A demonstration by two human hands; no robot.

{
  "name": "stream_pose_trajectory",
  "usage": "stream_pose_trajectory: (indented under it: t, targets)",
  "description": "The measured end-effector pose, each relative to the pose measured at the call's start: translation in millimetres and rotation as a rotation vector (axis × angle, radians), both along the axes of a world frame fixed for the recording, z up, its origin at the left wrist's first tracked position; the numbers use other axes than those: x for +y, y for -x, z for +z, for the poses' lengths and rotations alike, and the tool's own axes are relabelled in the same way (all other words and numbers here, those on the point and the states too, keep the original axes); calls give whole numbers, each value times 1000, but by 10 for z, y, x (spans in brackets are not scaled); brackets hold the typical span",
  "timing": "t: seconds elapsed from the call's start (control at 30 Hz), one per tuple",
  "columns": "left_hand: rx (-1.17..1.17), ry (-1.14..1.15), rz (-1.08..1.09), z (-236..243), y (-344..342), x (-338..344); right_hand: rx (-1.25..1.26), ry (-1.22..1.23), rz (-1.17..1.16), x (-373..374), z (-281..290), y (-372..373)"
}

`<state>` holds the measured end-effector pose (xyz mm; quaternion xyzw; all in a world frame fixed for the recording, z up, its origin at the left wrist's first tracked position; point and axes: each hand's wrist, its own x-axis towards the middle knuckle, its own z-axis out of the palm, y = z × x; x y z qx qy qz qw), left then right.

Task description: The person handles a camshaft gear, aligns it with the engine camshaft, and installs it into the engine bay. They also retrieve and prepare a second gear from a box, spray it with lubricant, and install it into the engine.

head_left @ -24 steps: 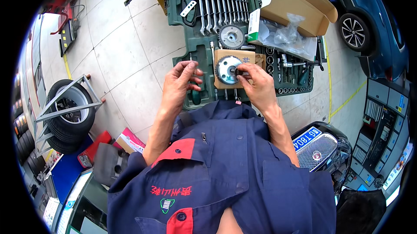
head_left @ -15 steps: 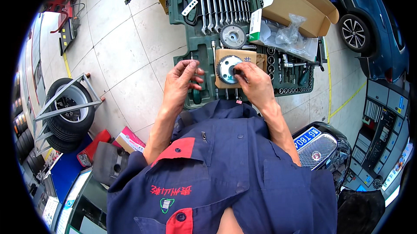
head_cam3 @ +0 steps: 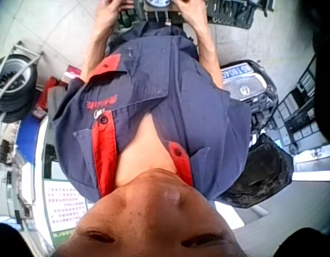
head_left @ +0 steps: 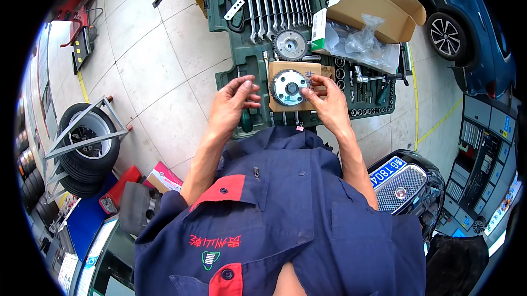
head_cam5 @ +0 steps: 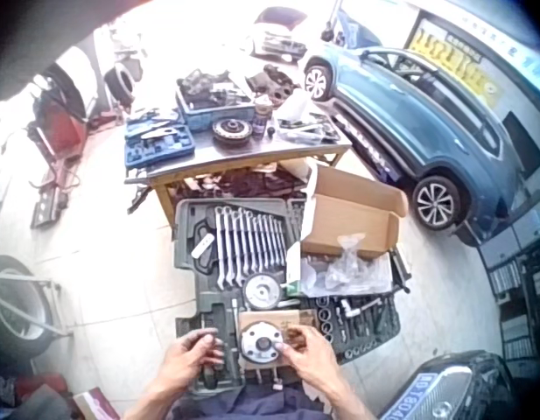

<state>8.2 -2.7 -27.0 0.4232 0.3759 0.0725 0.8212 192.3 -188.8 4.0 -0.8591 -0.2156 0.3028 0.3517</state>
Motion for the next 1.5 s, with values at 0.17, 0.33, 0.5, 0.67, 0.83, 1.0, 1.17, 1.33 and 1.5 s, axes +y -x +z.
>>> stream_pose_trajectory:
  t: [0.17, 0.33, 0.5, 0.67, 0.83, 1.0, 1.17, 1.33, 1.5]
  targets:
    - [12, -45, -60, -121, -48, -123, -50, 75, 98, 179, 120, 59]
    - [-3, -50, -72, -245, -84, -225, -51, 93, 151, 241, 107, 39]
    - [18, 55, -55, -282, -102, -269, 68, 68, 128, 253, 117, 148]
    - [5, 116, -35, -253, -54, -235, -27, 61, 119, 245, 47, 234]
    - [-18, 64, -49, -98, -52, -239, 99, 69, 72, 243, 76, 212]
    - [-28, 59, -64, 80, -101, -255, -64, -72, 55, 94, 182, 399]
    - [-25, 54, -41, 213, -189, -336, -444, -166, 216, -50, 35, 566]
    - [-156, 98, -119, 367, -431, -420, -386, -173, -15, -58, -127, 498]
    - [-49, -446, -188, 333, -545, -517, 325, -482, -389, -148, -202, 137]
